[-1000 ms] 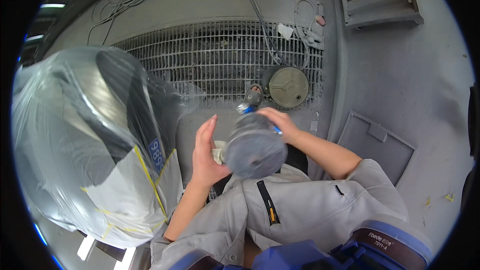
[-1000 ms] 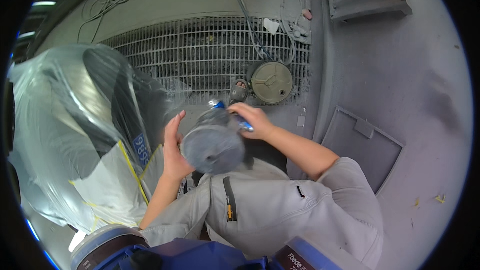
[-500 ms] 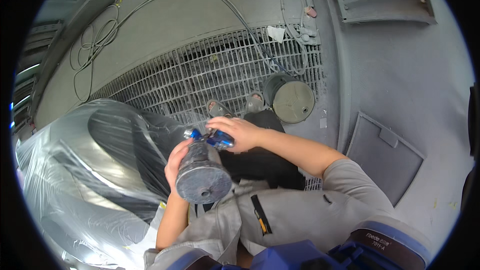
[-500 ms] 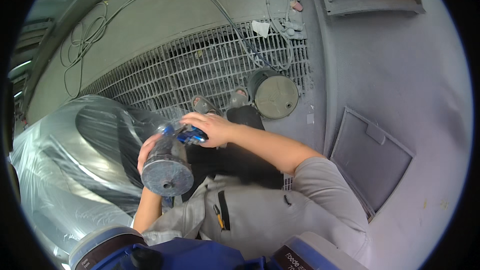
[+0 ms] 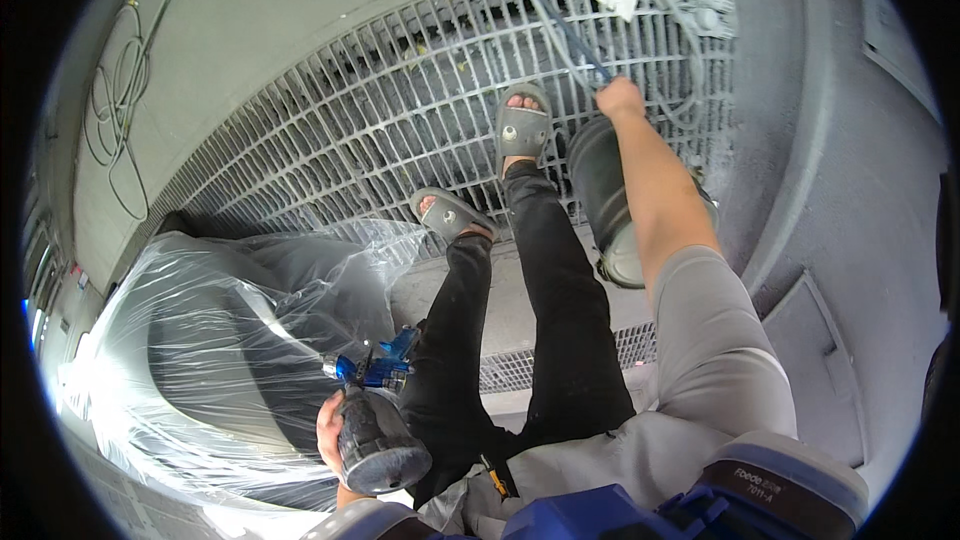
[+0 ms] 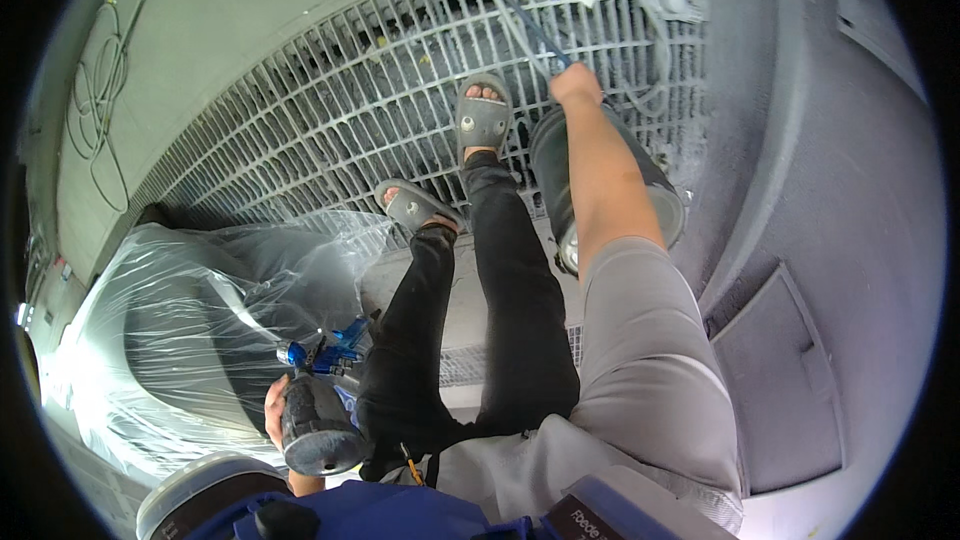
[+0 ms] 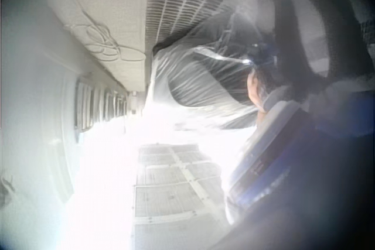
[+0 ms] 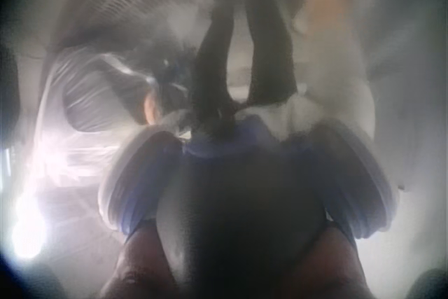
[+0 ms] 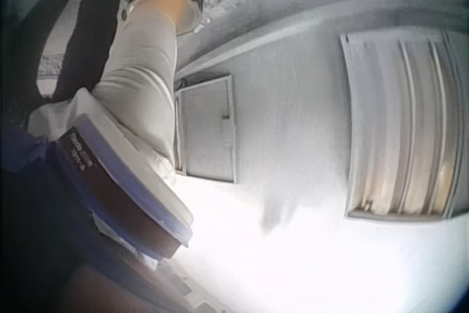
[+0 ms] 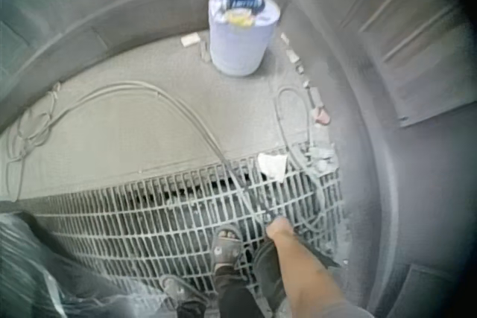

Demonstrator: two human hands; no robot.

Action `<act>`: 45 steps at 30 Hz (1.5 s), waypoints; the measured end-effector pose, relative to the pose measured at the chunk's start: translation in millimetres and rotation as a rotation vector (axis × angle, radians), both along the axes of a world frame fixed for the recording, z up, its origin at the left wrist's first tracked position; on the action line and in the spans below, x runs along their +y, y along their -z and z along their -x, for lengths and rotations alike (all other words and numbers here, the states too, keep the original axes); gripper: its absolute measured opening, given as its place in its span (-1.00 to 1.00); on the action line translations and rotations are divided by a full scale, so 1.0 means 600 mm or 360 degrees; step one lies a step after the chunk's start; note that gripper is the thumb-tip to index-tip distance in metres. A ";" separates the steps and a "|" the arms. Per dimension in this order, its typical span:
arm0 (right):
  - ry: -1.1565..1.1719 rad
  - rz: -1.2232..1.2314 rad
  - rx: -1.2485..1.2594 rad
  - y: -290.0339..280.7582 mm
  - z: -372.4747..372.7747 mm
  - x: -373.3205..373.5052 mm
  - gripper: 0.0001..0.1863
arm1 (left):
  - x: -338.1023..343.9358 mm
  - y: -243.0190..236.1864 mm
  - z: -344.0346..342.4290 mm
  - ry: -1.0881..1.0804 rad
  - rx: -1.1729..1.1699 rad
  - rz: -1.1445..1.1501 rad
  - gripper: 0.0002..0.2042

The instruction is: The person removes masking tape from a car's hood, wipes the surface with a cloth, and then uses a spray gun to apply paint to the exposed area. The person repeatedly wipes the surface and sprays paint in overlapping passes.

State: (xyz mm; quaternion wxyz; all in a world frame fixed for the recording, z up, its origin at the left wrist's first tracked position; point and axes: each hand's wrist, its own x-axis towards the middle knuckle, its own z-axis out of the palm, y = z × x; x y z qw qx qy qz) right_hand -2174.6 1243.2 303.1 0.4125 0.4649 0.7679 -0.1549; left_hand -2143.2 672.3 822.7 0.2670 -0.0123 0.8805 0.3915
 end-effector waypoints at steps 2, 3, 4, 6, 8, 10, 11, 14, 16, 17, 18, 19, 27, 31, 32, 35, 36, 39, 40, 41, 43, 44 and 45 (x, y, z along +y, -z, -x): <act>-0.0106 -0.0129 -0.0094 0.048 -0.002 0.000 -0.41 | 0.012 0.033 -0.009 -0.0116 -0.0095 -0.0237 -0.55; -0.0080 -0.0180 -0.0121 0.071 0.001 -0.001 -0.40 | 0.013 0.053 -0.007 0.0125 0.0055 -0.0089 -0.29; -0.0054 -0.0227 -0.0172 0.088 0.000 -0.003 -0.39 | 0.016 0.067 -0.011 0.0183 0.0094 0.0002 -0.19; -0.0039 -0.0221 -0.0187 0.116 -0.005 0.003 -0.45 | 0.022 0.089 -0.021 0.0321 0.0248 0.0010 -0.01; -0.0390 -0.0208 -0.0165 0.128 -0.022 0.013 -0.58 | 0.026 0.098 -0.027 0.0163 0.0146 -0.0094 0.16; -0.0710 -0.0293 -0.0109 0.123 -0.042 0.023 -0.63 | 0.036 0.079 -0.031 0.0033 -0.0095 0.0039 0.15; -0.0654 -0.0272 -0.0056 0.107 -0.051 0.031 -0.64 | 0.040 0.065 -0.032 -0.0272 -0.0219 0.0018 0.15; -0.0579 0.0079 0.0075 0.013 -0.047 0.068 -0.62 | 0.048 0.027 -0.027 -0.1689 -0.0825 -0.0171 0.13; -0.0418 0.0167 0.0603 -0.087 -0.018 0.082 -0.60 | 0.050 0.000 -0.024 -0.1712 -0.1051 -0.0096 0.12; -0.0286 0.0265 0.0819 -0.144 0.008 0.087 -0.62 | 0.051 -0.014 -0.024 -0.1314 -0.0967 0.0018 0.11; -0.0142 0.0384 0.0994 -0.206 0.038 0.089 -0.64 | 0.048 -0.034 -0.022 -0.1537 -0.1030 -0.0238 0.09; 0.0087 0.0729 0.0959 -0.270 0.072 0.082 -0.67 | 0.047 -0.051 -0.022 -0.1902 -0.1109 -0.0559 0.07; -0.0331 0.1945 0.1285 -0.872 0.122 -0.099 -0.58 | -0.004 -0.182 -0.082 0.0070 0.0761 -0.0172 0.15; -0.1448 0.0393 0.2090 -1.078 0.086 -0.155 -0.71 | -0.054 -0.279 -0.118 -0.0366 0.0387 -0.0364 0.15; -0.1458 0.0178 0.2644 -1.122 0.088 -0.151 -0.75 | -0.061 -0.308 -0.129 -0.0299 0.0561 -0.0342 0.14; 0.0373 0.1286 0.2427 -1.275 0.061 -0.094 -0.62 | -0.077 -0.392 -0.182 -0.0222 0.1035 -0.0362 0.12; 0.0878 0.1775 0.2602 -1.331 0.047 -0.066 -0.50 | -0.078 -0.414 -0.214 -0.0345 0.1035 -0.0475 0.11; -0.0135 0.1944 0.3047 -1.503 -0.029 -0.005 -0.62 | -0.092 -0.461 -0.325 -0.0662 0.1089 -0.0742 0.10; -0.0166 0.1757 0.3042 -1.555 -0.068 0.006 -0.43 | -0.103 -0.470 -0.370 -0.0743 0.1125 -0.0890 0.04; -0.0387 0.1794 0.3135 -1.591 -0.112 0.009 -0.21 | -0.115 -0.477 -0.419 -0.0757 0.1163 -0.0856 -0.02; -0.0476 0.1490 0.3279 -1.643 -0.209 0.017 -0.02 | -0.138 -0.489 -0.537 -0.0639 0.1406 -0.0302 -0.13; -0.0501 0.1432 0.3262 -1.660 -0.257 0.027 -0.01 | -0.148 -0.495 -0.603 -0.0492 0.1497 0.0040 -0.19; -0.0596 0.1300 0.3198 -1.673 -0.297 0.046 -0.07 | -0.153 -0.503 -0.673 -0.0444 0.1523 0.0340 -0.24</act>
